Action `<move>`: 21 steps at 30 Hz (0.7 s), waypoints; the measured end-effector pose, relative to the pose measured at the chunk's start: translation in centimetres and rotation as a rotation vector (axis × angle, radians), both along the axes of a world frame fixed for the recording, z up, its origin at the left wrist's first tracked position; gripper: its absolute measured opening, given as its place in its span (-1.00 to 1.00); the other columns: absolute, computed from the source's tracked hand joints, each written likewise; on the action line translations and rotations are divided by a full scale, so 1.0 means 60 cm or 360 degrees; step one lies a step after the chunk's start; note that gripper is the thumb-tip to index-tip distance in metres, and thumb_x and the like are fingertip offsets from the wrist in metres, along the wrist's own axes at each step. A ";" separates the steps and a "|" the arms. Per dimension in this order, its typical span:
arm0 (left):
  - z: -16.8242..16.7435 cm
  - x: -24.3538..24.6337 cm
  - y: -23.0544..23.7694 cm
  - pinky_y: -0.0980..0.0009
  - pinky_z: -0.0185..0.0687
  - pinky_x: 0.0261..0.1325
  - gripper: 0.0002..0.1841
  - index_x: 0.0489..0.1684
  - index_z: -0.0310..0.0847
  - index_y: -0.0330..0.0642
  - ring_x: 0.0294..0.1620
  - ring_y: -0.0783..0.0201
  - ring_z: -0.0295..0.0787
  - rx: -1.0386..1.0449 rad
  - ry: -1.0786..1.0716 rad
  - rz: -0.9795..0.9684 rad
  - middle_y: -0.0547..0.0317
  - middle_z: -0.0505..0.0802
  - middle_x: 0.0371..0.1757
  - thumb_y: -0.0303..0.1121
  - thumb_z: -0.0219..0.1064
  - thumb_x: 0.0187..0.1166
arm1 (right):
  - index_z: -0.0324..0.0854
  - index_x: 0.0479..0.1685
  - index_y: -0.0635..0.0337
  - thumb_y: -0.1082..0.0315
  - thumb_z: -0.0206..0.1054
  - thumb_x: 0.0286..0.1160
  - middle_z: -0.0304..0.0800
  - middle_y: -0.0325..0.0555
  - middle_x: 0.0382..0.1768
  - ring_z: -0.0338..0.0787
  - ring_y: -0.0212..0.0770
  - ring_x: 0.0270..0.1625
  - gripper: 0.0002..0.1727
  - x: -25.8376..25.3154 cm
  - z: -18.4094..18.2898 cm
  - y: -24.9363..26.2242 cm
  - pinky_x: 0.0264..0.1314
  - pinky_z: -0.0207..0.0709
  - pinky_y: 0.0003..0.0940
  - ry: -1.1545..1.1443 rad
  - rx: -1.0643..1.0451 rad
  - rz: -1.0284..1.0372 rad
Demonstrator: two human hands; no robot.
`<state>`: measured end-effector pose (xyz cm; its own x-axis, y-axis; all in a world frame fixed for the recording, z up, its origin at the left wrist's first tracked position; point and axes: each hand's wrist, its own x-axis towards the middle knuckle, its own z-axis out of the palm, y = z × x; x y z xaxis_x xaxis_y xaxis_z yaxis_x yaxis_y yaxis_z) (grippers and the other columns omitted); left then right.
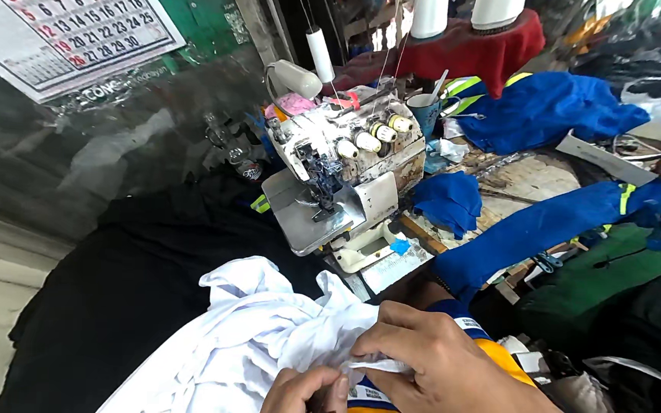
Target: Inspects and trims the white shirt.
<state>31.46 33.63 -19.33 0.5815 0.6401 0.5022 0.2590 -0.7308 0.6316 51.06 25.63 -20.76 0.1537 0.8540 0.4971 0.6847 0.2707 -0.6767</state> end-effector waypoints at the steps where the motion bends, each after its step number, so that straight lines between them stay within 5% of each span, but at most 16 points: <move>1: 0.001 0.001 0.000 0.59 0.49 -0.42 -0.85 -0.21 0.76 -0.27 -0.41 0.46 0.58 -0.0013 0.0012 -0.0021 0.20 0.71 -0.39 -0.34 0.40 0.59 | 0.82 -0.05 -0.09 0.16 0.40 0.58 0.66 -0.24 -0.31 0.63 -0.37 -0.36 -0.85 0.000 0.000 0.000 -0.42 0.52 -0.43 0.0001 -0.0008 0.0005; 10: 0.012 0.002 0.024 0.69 0.41 -0.40 -0.82 -0.16 0.52 -0.25 -0.40 0.59 0.49 0.0134 -0.0141 0.0238 0.26 0.60 -0.32 -0.31 0.15 0.74 | 0.77 -0.29 -0.03 0.12 0.38 0.54 0.69 -0.29 -0.41 0.67 -0.38 -0.36 -0.82 0.008 0.003 -0.006 -0.40 0.55 -0.37 0.0048 -0.0180 0.0123; 13: 0.032 -0.027 0.060 0.59 0.42 -0.46 -0.83 -0.14 0.47 -0.33 -0.49 0.54 0.47 0.0175 -0.0268 0.0425 0.26 0.59 -0.38 -0.38 0.10 0.75 | 0.76 -0.31 -0.02 0.10 0.40 0.53 0.71 -0.32 -0.39 0.66 -0.42 -0.34 -0.80 0.017 -0.008 -0.009 -0.35 0.57 -0.40 0.0100 -0.0213 0.0104; 17: 0.041 -0.056 0.080 0.62 0.38 -0.59 -0.82 -0.18 0.46 -0.13 -0.62 0.59 0.43 -0.0079 -0.0373 0.0286 0.48 0.58 -0.51 -0.39 -0.03 0.82 | 0.79 -0.21 0.02 0.10 0.45 0.55 0.75 -0.30 -0.33 0.67 -0.45 -0.27 -0.80 0.019 -0.008 -0.009 -0.24 0.58 -0.51 0.0260 -0.0179 0.0179; 19: 0.033 -0.054 0.064 0.67 0.52 -0.43 -0.77 -0.17 0.62 -0.03 -0.46 0.66 0.58 -0.0200 -0.0239 0.0115 0.52 0.72 -0.36 -0.23 0.09 0.86 | 0.80 -0.19 0.05 0.11 0.46 0.55 0.77 -0.29 -0.31 0.69 -0.46 -0.24 -0.79 0.018 -0.006 -0.006 -0.21 0.60 -0.52 0.0329 -0.0158 0.0219; 21: 0.018 -0.040 0.046 0.63 0.56 -0.41 -0.79 -0.04 0.72 -0.09 -0.37 0.58 0.63 -0.0251 -0.0021 -0.0128 0.29 0.78 -0.11 -0.15 0.36 0.70 | 0.80 -0.13 0.06 0.13 0.47 0.55 0.76 -0.29 -0.31 0.67 -0.47 -0.28 -0.80 0.018 -0.003 -0.005 -0.25 0.58 -0.54 0.0397 -0.0141 0.0272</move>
